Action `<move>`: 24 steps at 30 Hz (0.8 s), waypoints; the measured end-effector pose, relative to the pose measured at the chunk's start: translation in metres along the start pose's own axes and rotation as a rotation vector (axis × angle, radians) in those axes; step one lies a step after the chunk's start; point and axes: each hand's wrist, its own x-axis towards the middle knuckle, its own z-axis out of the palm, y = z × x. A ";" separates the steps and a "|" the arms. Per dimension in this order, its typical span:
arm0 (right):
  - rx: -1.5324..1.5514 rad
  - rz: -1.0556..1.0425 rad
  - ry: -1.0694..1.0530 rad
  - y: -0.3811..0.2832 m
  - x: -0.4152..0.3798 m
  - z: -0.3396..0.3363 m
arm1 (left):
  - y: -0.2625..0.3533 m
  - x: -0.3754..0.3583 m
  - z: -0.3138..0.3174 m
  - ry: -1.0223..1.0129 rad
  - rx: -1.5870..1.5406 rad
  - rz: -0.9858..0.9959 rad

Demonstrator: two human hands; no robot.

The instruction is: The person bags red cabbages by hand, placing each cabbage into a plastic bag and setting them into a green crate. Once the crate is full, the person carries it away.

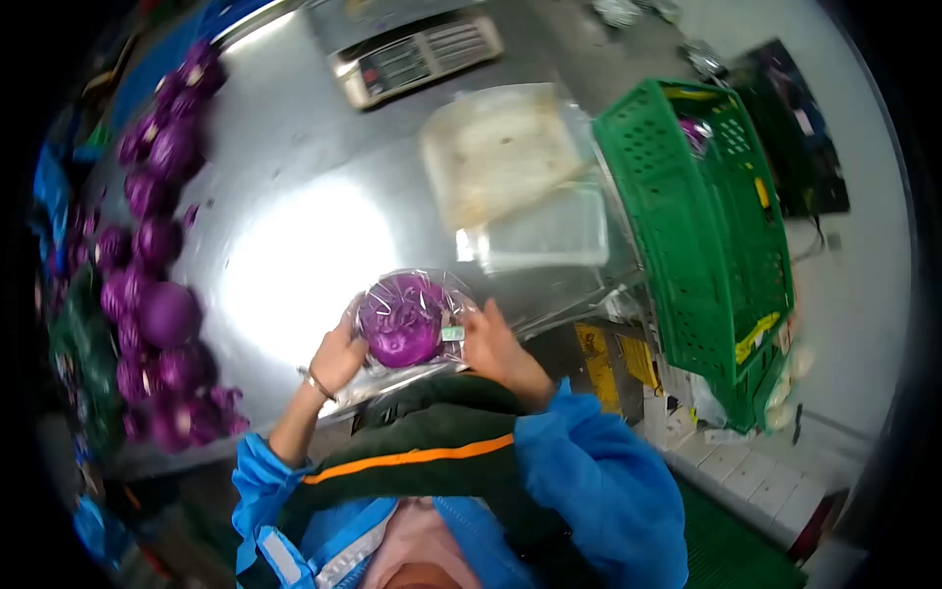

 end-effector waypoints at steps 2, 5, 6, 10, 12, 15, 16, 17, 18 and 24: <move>-0.221 -0.286 0.319 -0.006 -0.010 0.028 | 0.068 -0.001 0.022 -0.011 0.163 0.077; -0.094 -0.423 0.120 -0.094 -0.042 0.033 | 0.151 0.007 0.035 -0.105 0.180 0.557; -0.256 -0.381 -0.346 -0.154 -0.052 0.043 | 0.167 0.024 0.035 -0.190 0.020 0.713; -0.475 -1.013 0.249 -0.281 -0.110 0.092 | 0.199 0.161 0.008 0.402 0.422 1.131; -0.470 -0.944 0.168 -0.369 -0.133 0.089 | 0.170 0.246 -0.009 0.642 0.667 0.936; -0.504 -0.882 0.301 -0.444 -0.126 0.071 | 0.128 0.307 -0.021 0.596 0.539 0.420; -0.511 -0.889 0.400 -0.457 -0.119 0.067 | 0.125 0.305 -0.023 0.390 0.410 0.134; -0.437 -0.825 0.421 -0.466 -0.109 0.059 | 0.085 0.317 -0.019 0.546 0.505 0.444; -0.329 -0.767 0.498 -0.474 -0.096 0.047 | 0.087 0.295 -0.014 0.516 0.339 0.404; -0.469 -0.744 0.643 -0.512 0.003 -0.070 | 0.083 0.175 -0.006 0.524 0.035 0.161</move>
